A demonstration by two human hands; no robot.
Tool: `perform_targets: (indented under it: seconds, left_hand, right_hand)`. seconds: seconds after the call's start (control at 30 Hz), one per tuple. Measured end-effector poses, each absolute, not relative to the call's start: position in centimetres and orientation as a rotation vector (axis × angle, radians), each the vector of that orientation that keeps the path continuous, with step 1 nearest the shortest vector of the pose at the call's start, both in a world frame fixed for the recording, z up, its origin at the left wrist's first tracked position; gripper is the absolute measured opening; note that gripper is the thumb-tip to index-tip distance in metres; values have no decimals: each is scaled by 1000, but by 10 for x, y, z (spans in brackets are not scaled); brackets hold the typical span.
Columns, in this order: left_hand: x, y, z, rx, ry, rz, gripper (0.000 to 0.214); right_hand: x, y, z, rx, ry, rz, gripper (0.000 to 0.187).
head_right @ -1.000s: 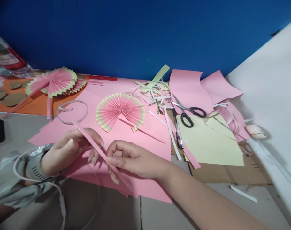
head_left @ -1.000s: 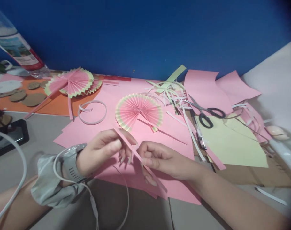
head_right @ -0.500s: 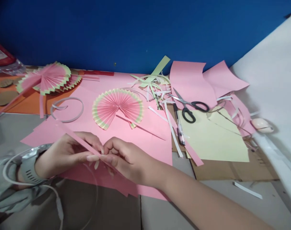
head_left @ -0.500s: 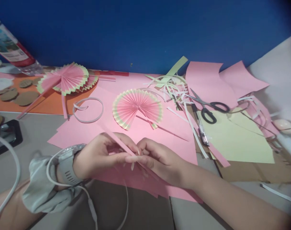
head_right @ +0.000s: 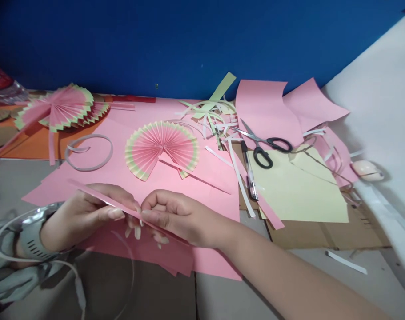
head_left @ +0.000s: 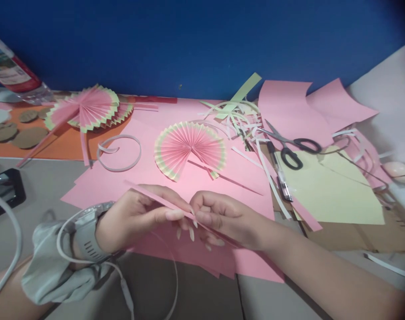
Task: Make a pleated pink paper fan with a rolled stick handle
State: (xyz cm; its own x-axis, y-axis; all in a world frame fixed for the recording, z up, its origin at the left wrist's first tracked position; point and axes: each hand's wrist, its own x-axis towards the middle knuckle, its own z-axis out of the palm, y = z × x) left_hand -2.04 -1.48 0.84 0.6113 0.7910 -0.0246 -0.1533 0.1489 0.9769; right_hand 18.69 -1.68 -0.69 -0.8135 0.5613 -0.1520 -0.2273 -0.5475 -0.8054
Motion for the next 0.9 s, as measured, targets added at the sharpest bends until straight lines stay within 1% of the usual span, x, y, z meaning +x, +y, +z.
perform_targets:
  seconds: [0.2,0.37,0.47,0.6,0.9]
  left_hand:
    - [-20,-14,10,1290,617,716,30]
    - [-17,-14,8,1221,694,783,30]
    - [-16,-14,9,1345,805,788,37]
    - [-16,-13,12,1561,898,737,48]
    - [-16,-16,8,1756,1200,732,50]
  right_hand:
    - [186,-15,-6,-552,-1096,2357,16]
    - [185,-16,-4,-589,-1050,2370,21]
    - [185,-18,-3,-662,-1118,2345,26]
    - [182,-20,-3,-776,-1271,2238,23]
    - [183,-20,-1,-844,-1295,2257,28]
